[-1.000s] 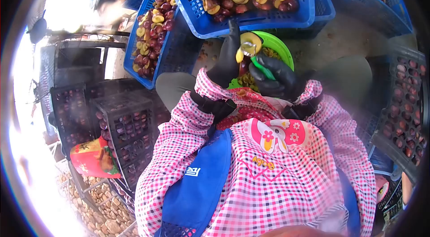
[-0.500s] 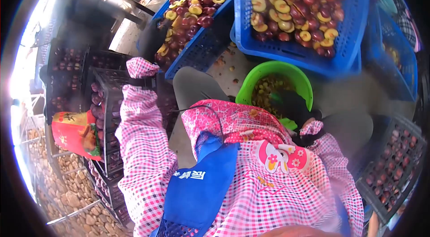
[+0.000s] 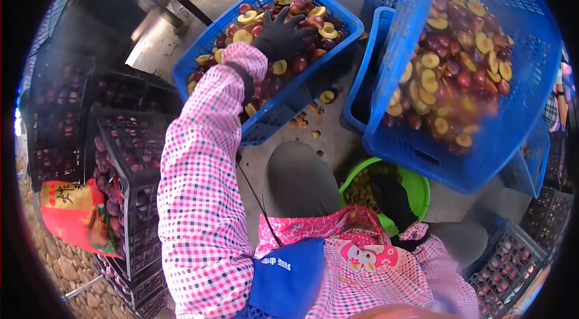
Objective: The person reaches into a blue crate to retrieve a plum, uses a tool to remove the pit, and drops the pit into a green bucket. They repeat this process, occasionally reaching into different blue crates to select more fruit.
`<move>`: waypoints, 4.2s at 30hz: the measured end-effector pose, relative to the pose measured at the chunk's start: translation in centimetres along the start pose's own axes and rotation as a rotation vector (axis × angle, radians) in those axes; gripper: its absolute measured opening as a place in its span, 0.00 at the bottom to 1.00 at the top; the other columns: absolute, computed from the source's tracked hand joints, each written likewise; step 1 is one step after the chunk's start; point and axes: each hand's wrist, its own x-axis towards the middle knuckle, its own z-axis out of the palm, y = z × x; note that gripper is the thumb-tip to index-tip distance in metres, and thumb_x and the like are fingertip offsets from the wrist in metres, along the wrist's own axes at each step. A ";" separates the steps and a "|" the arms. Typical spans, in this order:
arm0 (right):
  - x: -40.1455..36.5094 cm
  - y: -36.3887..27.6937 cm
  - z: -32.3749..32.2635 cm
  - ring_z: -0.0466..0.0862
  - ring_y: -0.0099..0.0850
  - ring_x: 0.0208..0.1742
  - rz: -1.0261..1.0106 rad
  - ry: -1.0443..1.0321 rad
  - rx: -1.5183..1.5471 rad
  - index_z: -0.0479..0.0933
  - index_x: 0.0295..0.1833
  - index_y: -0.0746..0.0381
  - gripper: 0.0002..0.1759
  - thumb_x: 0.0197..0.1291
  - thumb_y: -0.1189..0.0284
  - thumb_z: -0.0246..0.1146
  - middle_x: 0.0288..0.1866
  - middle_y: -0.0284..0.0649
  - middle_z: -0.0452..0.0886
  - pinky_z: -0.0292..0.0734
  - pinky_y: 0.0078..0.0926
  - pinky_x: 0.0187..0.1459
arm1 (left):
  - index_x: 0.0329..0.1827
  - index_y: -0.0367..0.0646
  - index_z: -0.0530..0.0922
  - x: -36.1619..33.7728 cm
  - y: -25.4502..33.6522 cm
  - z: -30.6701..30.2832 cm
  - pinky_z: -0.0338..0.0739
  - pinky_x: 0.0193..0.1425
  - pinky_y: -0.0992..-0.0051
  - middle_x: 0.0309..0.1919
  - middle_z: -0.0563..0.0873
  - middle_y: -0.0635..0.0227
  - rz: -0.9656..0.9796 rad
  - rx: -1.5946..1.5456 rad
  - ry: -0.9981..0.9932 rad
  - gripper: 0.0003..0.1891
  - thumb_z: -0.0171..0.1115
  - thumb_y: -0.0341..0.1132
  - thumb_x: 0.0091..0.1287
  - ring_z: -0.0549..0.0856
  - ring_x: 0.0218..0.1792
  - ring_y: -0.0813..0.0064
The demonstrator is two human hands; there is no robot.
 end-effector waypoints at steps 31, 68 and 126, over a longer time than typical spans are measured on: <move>0.9 -0.9 0.5 0.80 0.50 0.51 0.026 -0.019 0.143 0.77 0.51 0.65 0.12 0.65 0.72 0.58 0.49 0.52 0.81 0.73 0.43 0.54 | 0.54 0.53 0.83 -12.7 -7.6 -0.8 0.71 0.61 0.61 0.51 0.84 0.60 -0.255 -0.416 0.193 0.17 0.67 0.42 0.62 0.79 0.55 0.56; -1.5 0.4 -0.1 0.84 0.47 0.45 0.157 0.206 0.251 0.81 0.49 0.59 0.11 0.64 0.67 0.61 0.44 0.48 0.84 0.79 0.38 0.45 | 0.66 0.69 0.71 5.9 -1.3 3.7 0.53 0.61 0.29 0.69 0.67 0.66 -0.023 -0.111 -0.017 0.27 0.56 0.59 0.64 0.59 0.71 0.44; 3.7 5.5 0.4 0.85 0.48 0.39 -0.016 -0.115 0.265 0.81 0.47 0.61 0.20 0.54 0.60 0.63 0.39 0.53 0.84 0.78 0.47 0.41 | 0.51 0.32 0.76 13.8 20.3 -7.7 0.82 0.40 0.61 0.40 0.85 0.51 0.065 -0.537 -0.207 0.27 0.65 0.48 0.57 0.87 0.35 0.56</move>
